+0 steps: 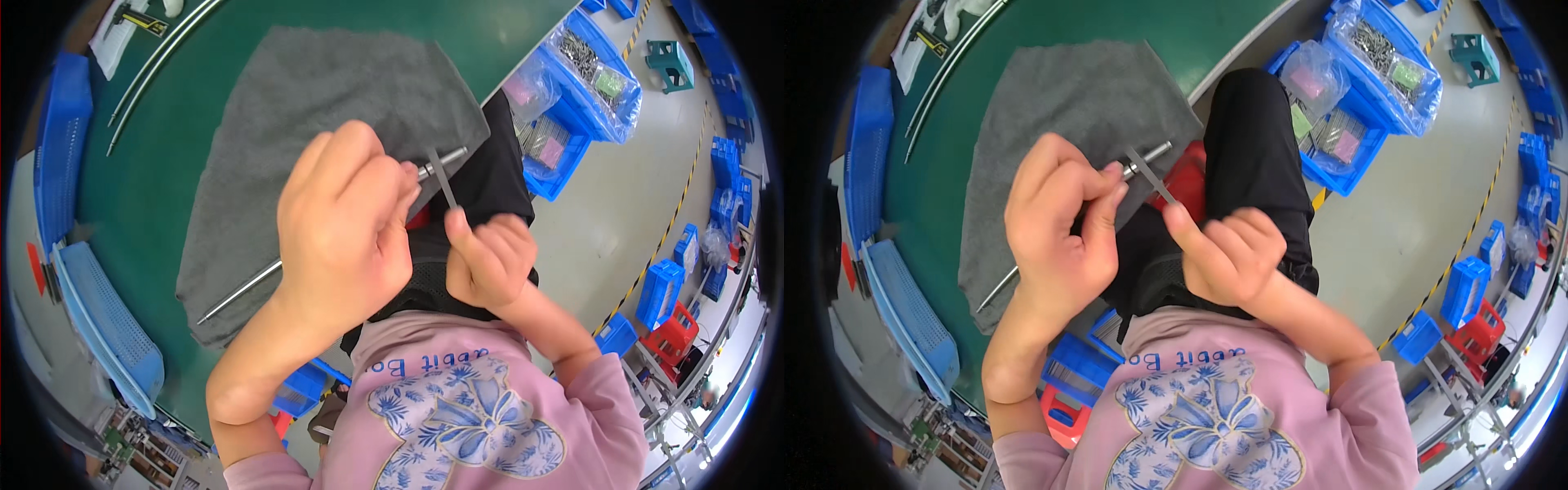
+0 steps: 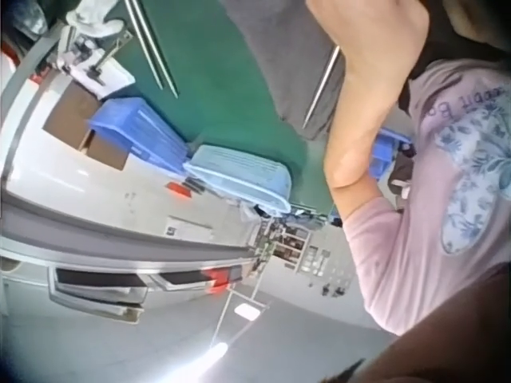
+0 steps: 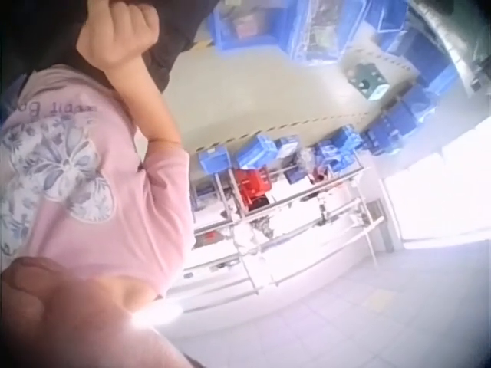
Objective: Use a metal file to sand and smooth the end of a metal rod component.
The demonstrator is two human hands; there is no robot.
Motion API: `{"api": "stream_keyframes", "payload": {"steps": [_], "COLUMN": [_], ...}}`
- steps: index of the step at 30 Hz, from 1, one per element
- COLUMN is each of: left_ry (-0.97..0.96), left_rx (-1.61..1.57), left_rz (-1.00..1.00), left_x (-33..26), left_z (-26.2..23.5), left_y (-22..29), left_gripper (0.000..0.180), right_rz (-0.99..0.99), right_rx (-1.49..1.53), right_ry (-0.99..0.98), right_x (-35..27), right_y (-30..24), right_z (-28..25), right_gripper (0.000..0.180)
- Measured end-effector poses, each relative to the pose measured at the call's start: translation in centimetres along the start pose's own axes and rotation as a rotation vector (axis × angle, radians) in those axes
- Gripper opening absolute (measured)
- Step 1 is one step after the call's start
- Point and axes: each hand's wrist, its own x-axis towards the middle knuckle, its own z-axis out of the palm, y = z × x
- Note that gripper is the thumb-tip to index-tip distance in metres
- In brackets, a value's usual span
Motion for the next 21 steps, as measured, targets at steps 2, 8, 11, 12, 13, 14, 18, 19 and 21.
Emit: {"api": "stream_keyframes", "payload": {"steps": [2, 8, 11, 12, 13, 14, 18, 19, 21], "left_ry": [-0.016, -0.036, -0.031, -0.022, -0.025, -0.033, -0.010, -0.014, -0.014], "left_rx": [0.003, -0.023, -0.010, -0.002, -0.015, -0.025, -0.002, -0.010, -0.002], "left_rz": [0.020, -0.023, -0.011, -0.006, -0.014, -0.027, -0.019, -0.029, -0.022], "left_x": [-0.5, -0.7, -0.6, -0.5, -0.6, -0.5, -0.7, -0.7, -0.3], "left_z": [-0.2, -0.1, -0.5, -0.6, -0.3, 0.1, -0.5, -0.5, -0.1], "left_y": [0.6, 0.4, 0.7, 0.5, 0.3, 0.4, 0.8, 0.6, 0.4], "left_gripper": [0.018, 0.018, 0.018, 0.018, 0.018, 0.018, 0.018, 0.019, 0.019], "right_rz": [-0.082, -0.062, -0.054, -0.036, -0.015, -0.010, -0.097, -0.065, 0.001], "right_rx": [0.055, 0.122, 0.143, 0.152, 0.136, 0.108, 0.094, 0.099, 0.086], "right_ry": [0.213, 0.103, 0.135, 0.107, 0.015, 0.040, 0.258, 0.193, 0.066], "right_x": [4.0, 1.7, 3.6, 2.1, -0.8, -1.2, 3.5, 1.7, -0.8], "right_y": [0.3, 0.2, -0.1, -0.2, 0.1, 0.3, 0.3, 0.3, 0.4], "right_z": [1.5, 0.7, 1.3, 1.1, 0.5, 0.5, 2.1, 1.8, 1.0], "right_gripper": [0.052, 0.044, 0.046, 0.046, 0.046, 0.045, 0.052, 0.051, 0.050]}}
